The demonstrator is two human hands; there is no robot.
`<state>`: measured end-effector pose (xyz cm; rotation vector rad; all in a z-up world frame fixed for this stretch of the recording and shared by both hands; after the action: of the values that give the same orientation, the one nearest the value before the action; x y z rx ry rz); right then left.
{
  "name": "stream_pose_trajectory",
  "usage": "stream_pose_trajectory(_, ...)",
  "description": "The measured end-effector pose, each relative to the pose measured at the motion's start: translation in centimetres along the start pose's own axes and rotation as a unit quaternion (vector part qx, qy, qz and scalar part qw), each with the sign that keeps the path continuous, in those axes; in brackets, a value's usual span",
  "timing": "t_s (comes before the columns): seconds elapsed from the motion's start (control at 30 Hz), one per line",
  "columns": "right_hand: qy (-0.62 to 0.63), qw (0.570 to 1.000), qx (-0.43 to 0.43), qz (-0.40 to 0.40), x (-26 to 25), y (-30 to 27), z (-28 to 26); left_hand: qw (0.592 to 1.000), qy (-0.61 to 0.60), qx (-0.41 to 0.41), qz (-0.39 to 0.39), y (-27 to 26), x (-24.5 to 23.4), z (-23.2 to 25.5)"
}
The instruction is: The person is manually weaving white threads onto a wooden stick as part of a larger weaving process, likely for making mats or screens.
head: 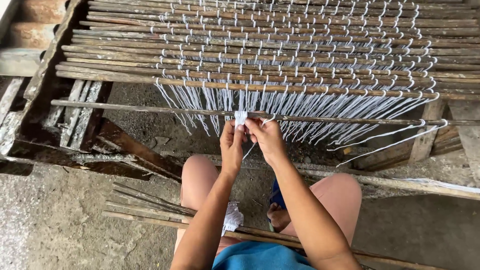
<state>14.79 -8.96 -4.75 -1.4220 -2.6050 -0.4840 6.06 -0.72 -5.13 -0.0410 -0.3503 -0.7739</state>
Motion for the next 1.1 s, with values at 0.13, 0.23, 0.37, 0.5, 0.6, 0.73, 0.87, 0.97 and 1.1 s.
stream_pose_trajectory(0.13,0.0,1.0,-0.014,0.001,1.1,0.4,-2.1,1.0,0.015,0.012,0.001,-0.1,-0.3,1.3)
stream_pose_trajectory(0.23,-0.032,0.999,-0.004,0.028,-0.5,0.4,-1.6,1.0,0.026,0.007,0.004,-0.2,-0.3,2.0)
stream_pose_trajectory(0.37,-0.011,0.999,0.005,0.045,-1.6,0.5,-1.5,1.0,0.027,0.009,0.009,0.0,-0.6,0.9)
stream_pose_trajectory(0.5,-0.07,0.997,0.028,0.011,-0.7,-1.2,-1.7,1.0,0.006,0.004,0.01,-0.3,-0.2,1.7)
stream_pose_trajectory(0.6,-0.093,0.995,-0.038,0.003,0.1,-0.6,1.1,1.0,0.012,0.013,0.017,-0.2,-0.4,0.9)
stream_pose_trajectory(0.73,-0.104,0.993,-0.059,0.015,0.3,-0.7,-1.1,1.0,0.005,0.012,0.018,-0.7,0.0,3.0)
stream_pose_trajectory(0.87,0.022,0.998,0.017,0.05,-1.0,-0.6,-1.2,0.999,-0.031,0.004,0.044,-0.2,-0.5,2.5)
stream_pose_trajectory(0.97,0.125,0.99,0.033,0.058,-2.1,-0.4,-1.7,0.998,-0.013,0.0,0.061,0.3,-1.2,1.4)
stream_pose_trajectory(1.1,0.181,0.973,0.087,0.113,-7.3,-0.2,3.2,0.992,0.113,-0.011,0.062,1.0,-2.9,-0.7)
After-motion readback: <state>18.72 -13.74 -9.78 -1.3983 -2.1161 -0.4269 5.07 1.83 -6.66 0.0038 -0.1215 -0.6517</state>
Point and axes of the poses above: each hand's wrist, its own y-axis towards the middle knuckle, its own x-axis out of the palm, z = x × y, the point moved 6 cm from there along y, towards the middle knuckle, and after that the axes turned 12 degrees about -x, right-handed, at the moved point
